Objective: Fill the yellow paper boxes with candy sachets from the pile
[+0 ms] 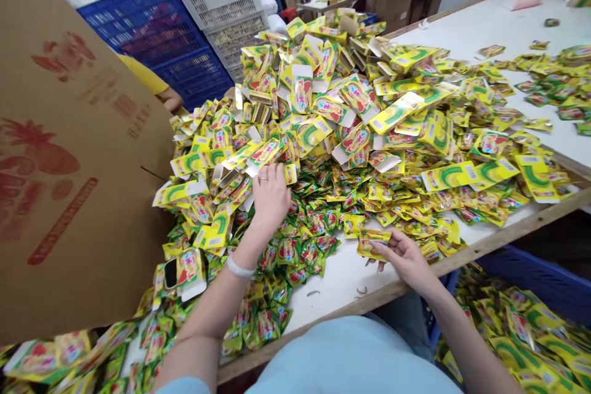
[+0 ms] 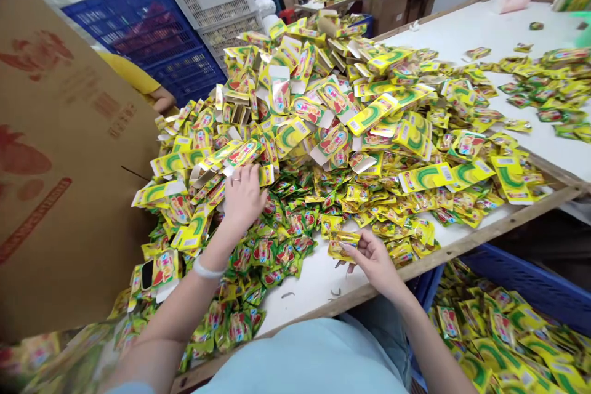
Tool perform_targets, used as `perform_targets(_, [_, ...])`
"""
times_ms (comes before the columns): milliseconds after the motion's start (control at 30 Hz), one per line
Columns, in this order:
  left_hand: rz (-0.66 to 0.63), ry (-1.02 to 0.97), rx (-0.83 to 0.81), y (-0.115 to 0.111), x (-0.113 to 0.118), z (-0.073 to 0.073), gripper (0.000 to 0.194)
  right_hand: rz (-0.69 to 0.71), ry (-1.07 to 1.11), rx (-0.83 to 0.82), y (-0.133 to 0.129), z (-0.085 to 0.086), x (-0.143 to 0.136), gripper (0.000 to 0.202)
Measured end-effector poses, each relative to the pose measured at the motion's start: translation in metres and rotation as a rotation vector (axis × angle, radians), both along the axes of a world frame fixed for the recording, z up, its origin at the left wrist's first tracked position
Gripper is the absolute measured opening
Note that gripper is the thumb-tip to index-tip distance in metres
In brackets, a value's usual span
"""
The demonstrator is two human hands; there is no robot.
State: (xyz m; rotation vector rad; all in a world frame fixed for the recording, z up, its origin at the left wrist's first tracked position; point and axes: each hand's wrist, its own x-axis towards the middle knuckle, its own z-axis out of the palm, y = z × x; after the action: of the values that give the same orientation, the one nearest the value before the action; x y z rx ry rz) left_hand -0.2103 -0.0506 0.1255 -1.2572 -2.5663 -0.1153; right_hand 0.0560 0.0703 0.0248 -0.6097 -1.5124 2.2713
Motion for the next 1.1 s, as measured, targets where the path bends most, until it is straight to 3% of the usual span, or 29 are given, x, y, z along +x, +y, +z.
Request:
perform_targets(67, [0.105,0.092,-0.057,0.007,-0.026,-0.002,0.054,-0.008,0.016,-0.069,0.000,-0.002,0.001,0.037])
perform_targets(133, [0.125,0.092,-0.062,0.009,-0.041,-0.006,0.049,0.006,0.018,-0.118,-0.001,-0.003,0.002,0.042])
perform_targets(200, [0.075,0.064,0.045,0.008,-0.043,-0.008,0.044,0.036,0.019,-0.132,-0.002,-0.002,0.003,0.045])
perform_targets(267, [-0.057,-0.049,0.227,0.003,-0.031,-0.010,0.047,0.048,0.030,-0.114,-0.001,0.001,0.004,0.042])
perform_targets(367, [-0.304,-0.552,0.425,-0.007,0.013,-0.017,0.053,-0.013,0.079,-0.069,0.006,0.015,0.004,0.033])
perform_targets(433, [-0.374,-1.013,0.385,-0.011,0.049,-0.024,0.047,-0.109,0.142,-0.007,0.010,0.031,0.001,0.029])
perform_targets(533, [-0.328,-1.482,0.300,-0.011,0.094,-0.030,0.044,-0.237,0.232,0.178,0.015,0.058,-0.008,0.020])
perform_targets(633, [-0.301,-1.761,0.244,-0.008,0.112,-0.026,0.048,-0.192,0.273,0.430,0.015,0.074,-0.017,0.013])
perform_targets(767, [-0.325,-1.790,0.278,-0.010,0.112,-0.019,0.047,-0.095,0.222,0.679,0.014,0.067,-0.023,0.016])
perform_targets(900, [-0.216,-1.659,0.254,-0.019,0.113,-0.024,0.039,-0.014,0.161,0.809,0.020,0.058,-0.023,0.014])
perform_targets(1100, [-0.224,-1.573,0.198,-0.022,0.116,-0.031,0.042,0.310,0.173,1.023,0.029,0.076,-0.015,0.014])
